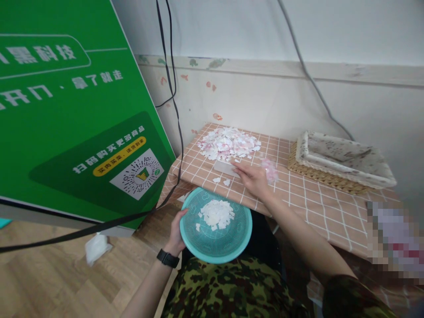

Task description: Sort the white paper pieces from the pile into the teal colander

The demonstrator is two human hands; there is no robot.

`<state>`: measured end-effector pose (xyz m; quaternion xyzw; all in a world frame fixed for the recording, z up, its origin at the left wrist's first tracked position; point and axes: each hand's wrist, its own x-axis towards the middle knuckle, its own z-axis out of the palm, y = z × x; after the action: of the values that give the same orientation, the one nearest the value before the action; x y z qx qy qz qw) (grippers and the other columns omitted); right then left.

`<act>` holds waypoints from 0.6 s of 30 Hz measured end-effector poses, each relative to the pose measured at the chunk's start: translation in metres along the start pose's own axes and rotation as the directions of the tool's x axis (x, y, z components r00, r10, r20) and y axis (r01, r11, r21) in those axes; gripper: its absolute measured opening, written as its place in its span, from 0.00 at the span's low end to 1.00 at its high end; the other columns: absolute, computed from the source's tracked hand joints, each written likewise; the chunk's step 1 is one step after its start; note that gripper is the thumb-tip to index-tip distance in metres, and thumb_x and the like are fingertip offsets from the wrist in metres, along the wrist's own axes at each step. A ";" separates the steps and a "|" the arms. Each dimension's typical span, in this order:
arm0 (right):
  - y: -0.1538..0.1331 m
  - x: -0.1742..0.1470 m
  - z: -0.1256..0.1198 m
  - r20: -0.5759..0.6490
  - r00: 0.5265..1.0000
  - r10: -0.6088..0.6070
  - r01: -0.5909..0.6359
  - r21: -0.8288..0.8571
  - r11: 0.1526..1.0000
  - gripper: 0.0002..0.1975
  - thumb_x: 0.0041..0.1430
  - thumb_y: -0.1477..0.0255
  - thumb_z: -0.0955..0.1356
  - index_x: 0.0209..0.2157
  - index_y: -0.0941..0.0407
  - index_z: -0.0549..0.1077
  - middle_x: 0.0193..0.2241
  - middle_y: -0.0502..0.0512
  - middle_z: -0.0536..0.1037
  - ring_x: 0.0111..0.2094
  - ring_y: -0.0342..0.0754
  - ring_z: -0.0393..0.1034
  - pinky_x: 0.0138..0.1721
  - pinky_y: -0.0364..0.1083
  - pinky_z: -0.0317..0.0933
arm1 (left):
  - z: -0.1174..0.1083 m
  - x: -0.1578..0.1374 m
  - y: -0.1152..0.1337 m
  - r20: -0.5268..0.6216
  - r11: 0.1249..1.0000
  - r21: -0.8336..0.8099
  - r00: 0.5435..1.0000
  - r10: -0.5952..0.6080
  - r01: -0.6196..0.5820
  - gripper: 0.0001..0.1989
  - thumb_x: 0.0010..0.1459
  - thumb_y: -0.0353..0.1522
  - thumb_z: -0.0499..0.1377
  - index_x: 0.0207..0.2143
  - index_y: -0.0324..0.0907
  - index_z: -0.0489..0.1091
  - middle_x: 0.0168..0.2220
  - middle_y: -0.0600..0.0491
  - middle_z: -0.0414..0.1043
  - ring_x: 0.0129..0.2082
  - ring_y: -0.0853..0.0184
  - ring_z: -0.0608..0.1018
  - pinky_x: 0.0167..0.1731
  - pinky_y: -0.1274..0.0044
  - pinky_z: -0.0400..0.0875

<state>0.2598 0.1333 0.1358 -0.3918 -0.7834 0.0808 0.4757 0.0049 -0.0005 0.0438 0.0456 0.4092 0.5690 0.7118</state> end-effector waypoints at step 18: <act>-0.012 -0.026 -0.002 0.167 0.967 -0.192 0.188 0.041 0.981 0.20 0.58 0.75 0.63 0.52 0.46 0.67 0.43 0.50 0.77 0.38 0.45 0.74 0.37 0.46 0.70 | 0.012 -0.007 0.015 0.013 1.000 -0.011 1.000 -0.012 0.012 0.09 0.49 0.32 0.60 0.31 0.35 0.74 0.27 0.48 0.78 0.27 0.61 0.78 0.34 0.70 0.72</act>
<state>0.2613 0.1065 0.1256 -0.3008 -0.8540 0.0777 0.4172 0.0007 0.0038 0.0635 0.0427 0.4018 0.5667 0.7181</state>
